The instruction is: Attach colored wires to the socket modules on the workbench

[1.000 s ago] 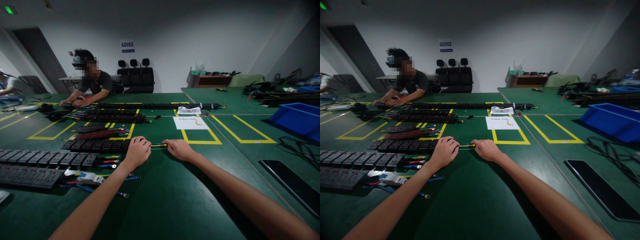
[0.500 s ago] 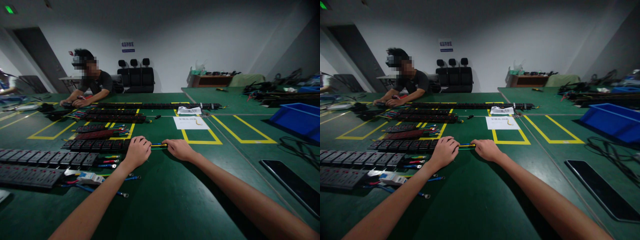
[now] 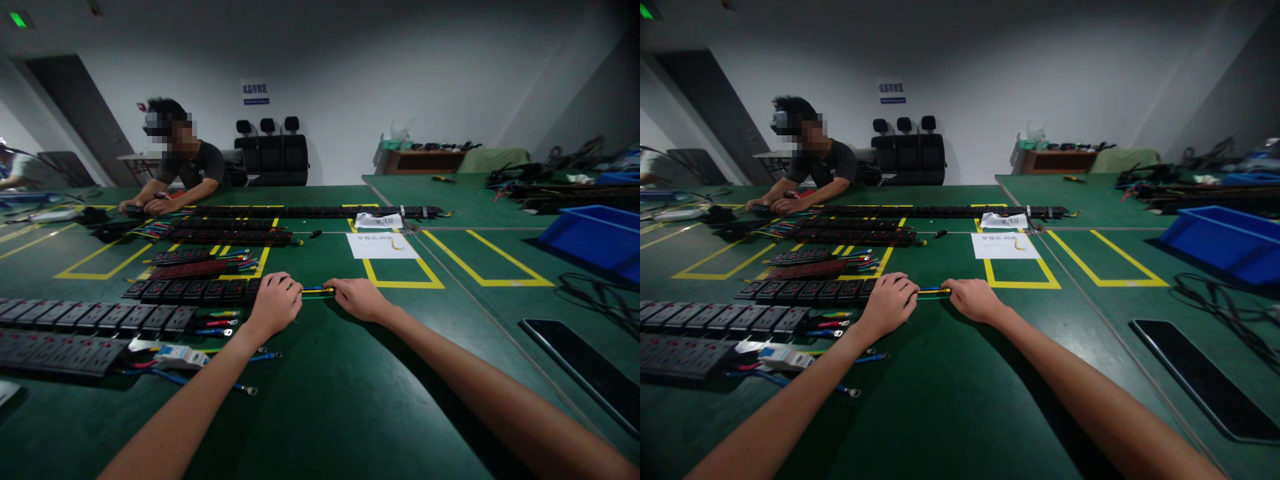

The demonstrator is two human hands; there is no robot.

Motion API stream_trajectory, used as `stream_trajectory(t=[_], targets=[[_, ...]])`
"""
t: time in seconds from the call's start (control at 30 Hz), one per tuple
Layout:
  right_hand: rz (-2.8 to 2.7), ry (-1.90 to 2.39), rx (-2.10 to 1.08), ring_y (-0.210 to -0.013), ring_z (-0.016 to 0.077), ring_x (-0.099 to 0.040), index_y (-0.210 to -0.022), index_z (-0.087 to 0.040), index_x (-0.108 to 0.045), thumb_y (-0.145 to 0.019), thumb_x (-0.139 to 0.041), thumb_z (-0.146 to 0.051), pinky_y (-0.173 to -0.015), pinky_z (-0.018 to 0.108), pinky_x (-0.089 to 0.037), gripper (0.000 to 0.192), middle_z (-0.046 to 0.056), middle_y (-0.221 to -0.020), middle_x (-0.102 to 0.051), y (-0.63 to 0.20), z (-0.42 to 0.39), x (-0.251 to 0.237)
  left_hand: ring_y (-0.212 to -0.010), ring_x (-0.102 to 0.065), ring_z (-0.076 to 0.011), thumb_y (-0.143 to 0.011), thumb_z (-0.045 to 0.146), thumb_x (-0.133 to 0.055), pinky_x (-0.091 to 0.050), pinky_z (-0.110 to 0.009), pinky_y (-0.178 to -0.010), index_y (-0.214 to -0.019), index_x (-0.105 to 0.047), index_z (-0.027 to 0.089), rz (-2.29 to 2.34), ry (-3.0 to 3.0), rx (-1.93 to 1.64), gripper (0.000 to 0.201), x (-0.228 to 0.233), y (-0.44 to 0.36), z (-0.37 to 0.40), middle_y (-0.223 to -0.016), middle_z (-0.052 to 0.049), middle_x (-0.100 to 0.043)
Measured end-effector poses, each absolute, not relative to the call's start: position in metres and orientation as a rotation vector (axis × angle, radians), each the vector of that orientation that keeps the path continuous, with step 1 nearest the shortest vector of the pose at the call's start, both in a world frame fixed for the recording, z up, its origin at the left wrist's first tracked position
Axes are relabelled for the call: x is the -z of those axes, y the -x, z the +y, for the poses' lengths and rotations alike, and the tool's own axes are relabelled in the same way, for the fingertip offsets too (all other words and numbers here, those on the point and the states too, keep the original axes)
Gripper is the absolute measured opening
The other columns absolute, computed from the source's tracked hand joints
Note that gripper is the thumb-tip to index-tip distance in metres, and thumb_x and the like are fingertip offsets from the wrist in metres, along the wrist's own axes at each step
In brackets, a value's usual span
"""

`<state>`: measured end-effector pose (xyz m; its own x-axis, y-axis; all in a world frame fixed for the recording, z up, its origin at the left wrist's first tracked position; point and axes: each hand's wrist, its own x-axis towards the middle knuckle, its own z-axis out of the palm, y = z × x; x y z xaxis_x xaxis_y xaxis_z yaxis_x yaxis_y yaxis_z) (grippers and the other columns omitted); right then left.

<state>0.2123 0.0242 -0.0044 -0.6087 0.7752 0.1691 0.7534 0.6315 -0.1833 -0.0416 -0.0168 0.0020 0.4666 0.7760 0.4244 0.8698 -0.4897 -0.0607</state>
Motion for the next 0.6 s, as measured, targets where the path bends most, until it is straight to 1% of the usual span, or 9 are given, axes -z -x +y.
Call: stream_trajectory(t=[0.37, 0.6], targets=[[-2.617, 1.251, -0.143, -0.091, 0.0208, -0.073, -0.135, -0.025, -0.066, -0.104, -0.041, -0.026, -0.078, 0.029, -0.045, 0.039, 0.006, -0.115, -0.078, -0.2125, 0.0245, 0.0038, -0.119, -0.06, -0.0311, -0.1, 0.026, -0.05, -0.044, -0.053, -0.102, -0.106, -0.075, 0.02, -1.414, 2.455, 0.501, 0.027, -0.0034, 0.0417, -0.0175, -0.112, -0.011, -0.075], [-2.617, 1.242, -0.126, -0.091, 0.0216, -0.073, -0.134, -0.025, -0.066, -0.104, -0.041, -0.026, -0.076, 0.03, -0.044, 0.04, 0.006, -0.115, -0.078, -0.2122, 0.0248, 0.0049, -0.12, -0.059, -0.0311, -0.099, 0.026, -0.051, -0.044, -0.052, -0.103, -0.105, -0.075, 0.02, -1.422, 2.452, 0.489, 0.025, -0.0034, 0.0412, -0.0177, -0.111, -0.012, -0.075]])
